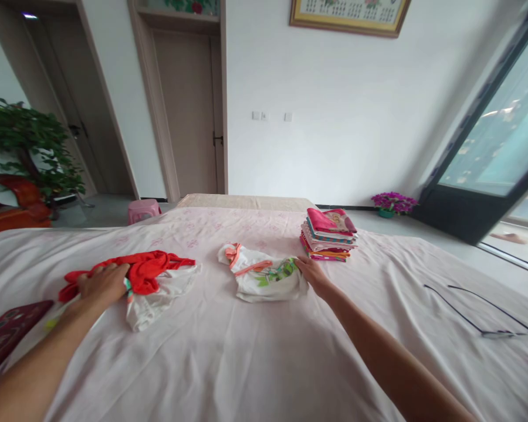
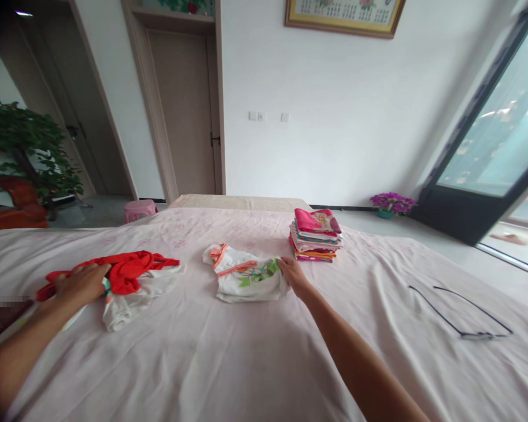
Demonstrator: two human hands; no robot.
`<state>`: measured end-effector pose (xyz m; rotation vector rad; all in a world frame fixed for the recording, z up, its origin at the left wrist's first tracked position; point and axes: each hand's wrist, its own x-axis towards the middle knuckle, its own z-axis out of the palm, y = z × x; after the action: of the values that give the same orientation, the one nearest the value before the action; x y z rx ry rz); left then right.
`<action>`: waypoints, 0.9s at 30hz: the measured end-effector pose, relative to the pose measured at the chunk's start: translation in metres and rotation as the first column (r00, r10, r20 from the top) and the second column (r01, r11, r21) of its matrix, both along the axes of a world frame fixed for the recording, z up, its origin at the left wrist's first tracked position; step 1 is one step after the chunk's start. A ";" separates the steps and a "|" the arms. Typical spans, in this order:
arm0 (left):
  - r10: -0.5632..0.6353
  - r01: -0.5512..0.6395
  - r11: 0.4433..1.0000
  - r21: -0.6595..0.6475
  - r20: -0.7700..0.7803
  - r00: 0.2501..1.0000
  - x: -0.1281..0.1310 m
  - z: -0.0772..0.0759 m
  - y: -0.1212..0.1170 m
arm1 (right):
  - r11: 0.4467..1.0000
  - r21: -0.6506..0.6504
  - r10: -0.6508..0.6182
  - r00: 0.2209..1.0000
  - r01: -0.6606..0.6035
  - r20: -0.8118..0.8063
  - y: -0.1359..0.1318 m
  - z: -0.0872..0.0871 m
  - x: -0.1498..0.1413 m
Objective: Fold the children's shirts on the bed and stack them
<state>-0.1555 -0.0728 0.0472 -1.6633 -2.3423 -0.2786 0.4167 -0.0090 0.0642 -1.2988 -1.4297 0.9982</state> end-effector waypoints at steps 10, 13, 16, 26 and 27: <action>-0.691 0.677 0.722 0.145 0.111 0.714 0.206 0.022 0.049 | 0.995 0.032 0.099 0.995 -0.098 -0.012 0.001 -0.032 0.016; -0.753 0.742 0.658 0.127 0.147 0.642 0.249 0.005 0.062 | 0.942 -0.013 0.335 0.939 -0.337 -0.073 -0.008 -0.018 0.024; -0.740 0.728 0.671 0.141 0.193 0.645 0.261 -0.010 0.078 | 0.892 -0.029 0.451 0.892 -0.452 -0.025 -0.013 -0.013 0.029; -0.476 0.089 0.823 0.562 0.594 0.649 0.226 0.038 0.082 | 0.995 0.091 0.039 0.998 -0.044 0.057 0.008 -0.039 0.030; -0.488 0.043 0.809 0.586 0.629 0.606 0.223 0.047 0.078 | 0.990 0.139 -0.013 0.991 -0.006 0.135 0.008 -0.038 0.031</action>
<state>0.0671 0.0048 0.0946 -1.7989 -2.0885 -1.8472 0.4482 -0.0009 0.0264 -1.2860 -1.5710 0.8055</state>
